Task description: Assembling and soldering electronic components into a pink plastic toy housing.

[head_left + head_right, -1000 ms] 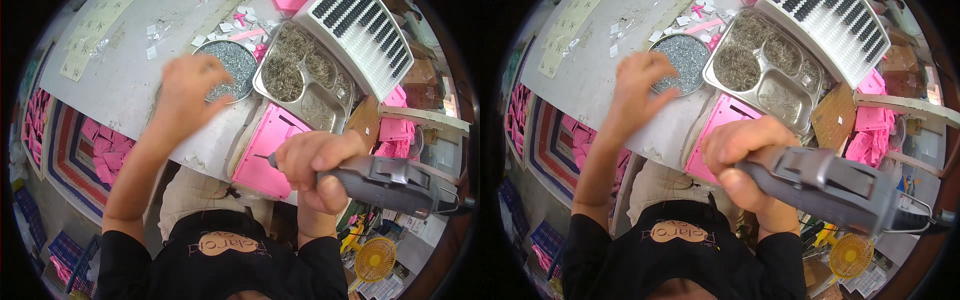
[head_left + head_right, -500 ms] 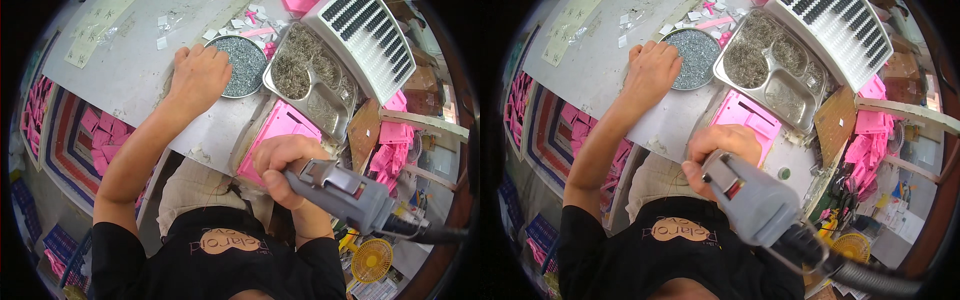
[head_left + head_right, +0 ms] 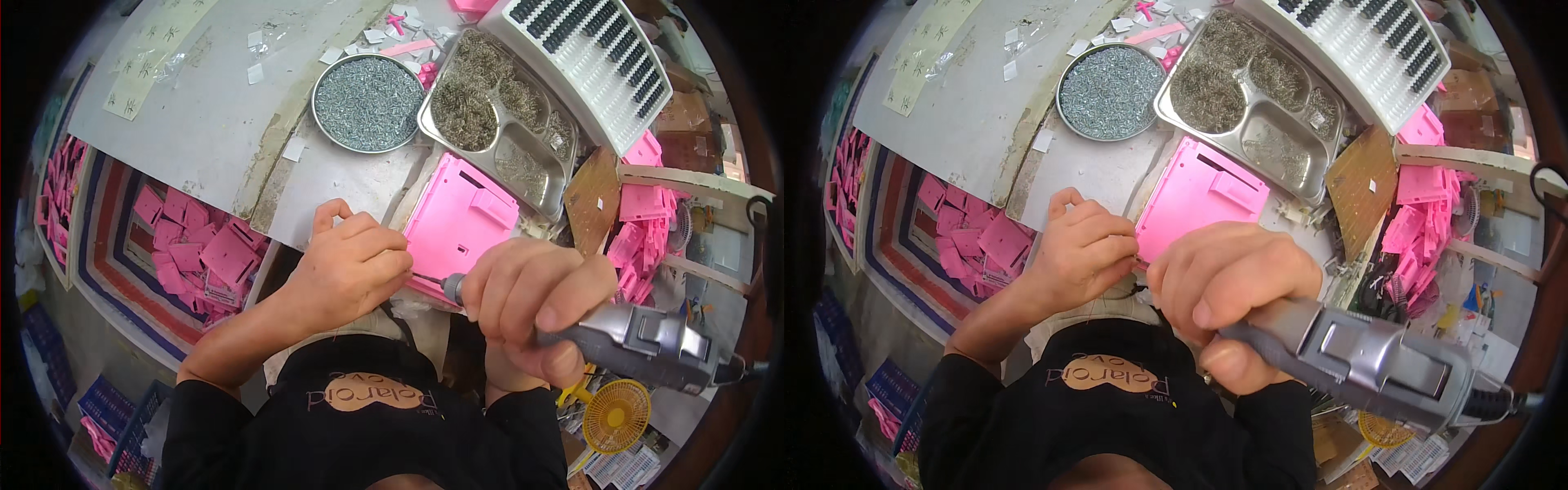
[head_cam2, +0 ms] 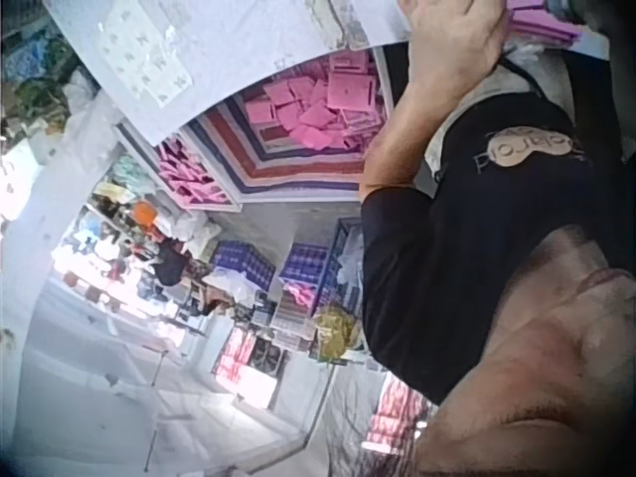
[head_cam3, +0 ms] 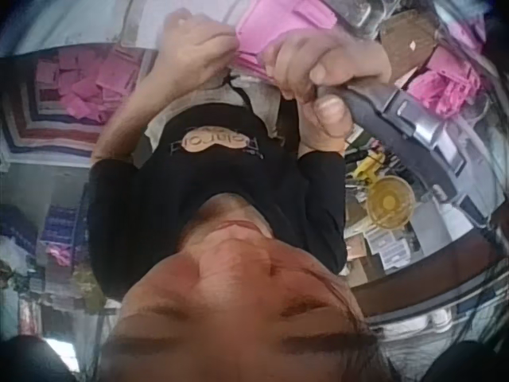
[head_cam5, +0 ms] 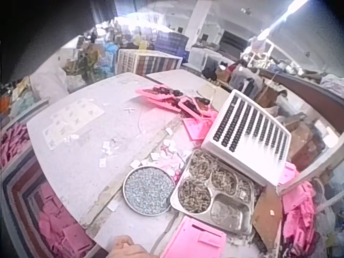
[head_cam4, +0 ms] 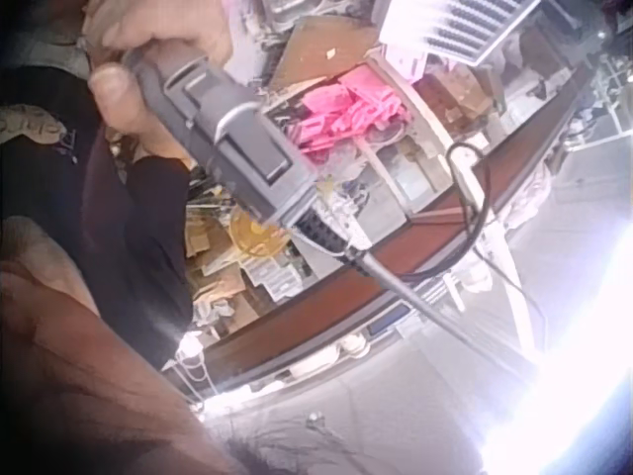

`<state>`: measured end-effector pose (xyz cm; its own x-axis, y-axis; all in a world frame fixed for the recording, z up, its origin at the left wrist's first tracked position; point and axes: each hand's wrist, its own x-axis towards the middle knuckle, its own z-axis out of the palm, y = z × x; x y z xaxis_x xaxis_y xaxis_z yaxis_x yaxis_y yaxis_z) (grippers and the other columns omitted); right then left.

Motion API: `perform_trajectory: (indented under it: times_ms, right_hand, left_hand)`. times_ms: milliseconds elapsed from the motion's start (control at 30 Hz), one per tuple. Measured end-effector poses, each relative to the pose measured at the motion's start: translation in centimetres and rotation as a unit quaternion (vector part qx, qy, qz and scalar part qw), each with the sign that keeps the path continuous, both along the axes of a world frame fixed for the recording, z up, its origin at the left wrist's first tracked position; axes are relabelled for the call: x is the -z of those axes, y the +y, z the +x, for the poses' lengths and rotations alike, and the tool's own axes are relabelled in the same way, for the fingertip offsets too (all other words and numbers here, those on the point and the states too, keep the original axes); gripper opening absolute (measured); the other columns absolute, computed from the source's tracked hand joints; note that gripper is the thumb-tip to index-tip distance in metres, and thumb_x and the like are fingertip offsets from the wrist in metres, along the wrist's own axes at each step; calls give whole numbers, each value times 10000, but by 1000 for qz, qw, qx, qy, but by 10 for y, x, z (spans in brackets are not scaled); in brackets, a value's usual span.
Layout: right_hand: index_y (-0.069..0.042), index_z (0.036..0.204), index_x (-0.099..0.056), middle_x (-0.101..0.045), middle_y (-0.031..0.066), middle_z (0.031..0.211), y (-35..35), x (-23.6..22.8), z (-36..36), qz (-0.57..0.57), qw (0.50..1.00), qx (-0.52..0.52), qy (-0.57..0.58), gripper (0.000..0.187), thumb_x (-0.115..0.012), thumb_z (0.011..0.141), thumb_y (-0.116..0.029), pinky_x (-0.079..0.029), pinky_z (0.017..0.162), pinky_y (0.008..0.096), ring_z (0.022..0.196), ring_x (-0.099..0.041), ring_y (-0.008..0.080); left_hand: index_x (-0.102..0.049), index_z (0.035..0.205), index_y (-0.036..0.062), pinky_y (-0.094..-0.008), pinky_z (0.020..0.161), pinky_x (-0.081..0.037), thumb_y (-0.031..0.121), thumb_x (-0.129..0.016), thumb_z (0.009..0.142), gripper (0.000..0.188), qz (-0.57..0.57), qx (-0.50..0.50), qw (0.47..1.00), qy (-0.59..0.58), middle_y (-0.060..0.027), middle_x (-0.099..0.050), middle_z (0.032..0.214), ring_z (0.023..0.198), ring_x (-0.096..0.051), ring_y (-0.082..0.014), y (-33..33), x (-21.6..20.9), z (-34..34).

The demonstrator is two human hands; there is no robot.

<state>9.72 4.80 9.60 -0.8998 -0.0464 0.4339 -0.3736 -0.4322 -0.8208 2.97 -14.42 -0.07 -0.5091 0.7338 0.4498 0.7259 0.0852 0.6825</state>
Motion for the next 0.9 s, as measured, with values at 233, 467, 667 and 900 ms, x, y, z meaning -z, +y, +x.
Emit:
perform_trajectory:
  times_ms: [233,467,667,900]
  right_hand:
    - [-43,1043,-533,-599,72,671,-5,5,7,30,999,15,10,281,-737,908,-180,-506,577,386,535,-565,198]
    - [-46,998,-551,-593,71,651,-14,7,16,4,998,55,-31,262,-746,886,-182,-516,619,379,542,-577,212]
    - [-39,938,-583,-595,79,656,-26,32,23,63,988,108,-89,192,-738,864,-122,-554,694,388,600,-615,243]
    - [-60,889,-530,-587,66,637,-39,52,11,209,972,107,18,161,-690,885,-78,-522,580,376,531,-572,221]
  left_hand:
    - [-682,901,119,-411,872,-351,144,-830,740,221,35,12,999,11,35,-683,925,773,-611,-139,-3,4,6]
    - [-695,988,100,-461,969,-366,133,-816,713,302,7,48,999,19,-2,-703,1059,976,-653,-158,-8,4,5]
    - [-606,1339,115,-553,1073,-315,191,-815,723,654,-170,160,972,24,-62,-534,1515,1436,-455,-227,-5,6,-13]
    - [-608,1357,141,-536,1036,-327,261,-802,760,639,-138,131,982,-10,-41,-569,1477,1396,-499,-203,-5,10,-9]
